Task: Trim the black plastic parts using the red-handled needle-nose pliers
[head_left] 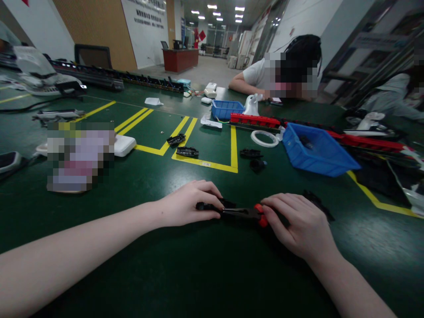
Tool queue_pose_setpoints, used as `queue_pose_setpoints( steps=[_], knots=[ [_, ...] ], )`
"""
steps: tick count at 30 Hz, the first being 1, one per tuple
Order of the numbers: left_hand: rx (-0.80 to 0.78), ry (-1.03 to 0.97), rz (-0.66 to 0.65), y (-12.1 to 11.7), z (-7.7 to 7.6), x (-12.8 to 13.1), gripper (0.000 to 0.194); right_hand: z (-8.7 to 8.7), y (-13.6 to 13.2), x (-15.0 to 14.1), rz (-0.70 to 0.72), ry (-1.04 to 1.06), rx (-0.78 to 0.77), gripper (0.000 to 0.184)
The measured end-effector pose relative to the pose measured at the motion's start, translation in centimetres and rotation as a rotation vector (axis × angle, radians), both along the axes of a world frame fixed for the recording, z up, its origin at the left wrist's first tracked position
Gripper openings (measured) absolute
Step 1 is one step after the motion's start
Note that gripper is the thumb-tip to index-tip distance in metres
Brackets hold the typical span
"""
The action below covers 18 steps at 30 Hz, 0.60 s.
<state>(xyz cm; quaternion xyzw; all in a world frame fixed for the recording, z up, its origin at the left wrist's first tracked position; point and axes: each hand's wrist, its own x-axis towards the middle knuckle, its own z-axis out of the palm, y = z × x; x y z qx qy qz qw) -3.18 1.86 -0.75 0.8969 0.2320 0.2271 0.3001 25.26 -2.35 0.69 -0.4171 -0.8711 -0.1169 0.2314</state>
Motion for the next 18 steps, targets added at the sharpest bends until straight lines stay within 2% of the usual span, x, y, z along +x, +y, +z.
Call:
queue_pose_setpoints(
  steps=[18],
  knots=[
    [0.03, 0.023, -0.007, 0.09, -0.06, 0.03, 0.014, -0.27, 0.15, 0.06, 0.017, 0.014, -0.032, 0.021]
  ],
)
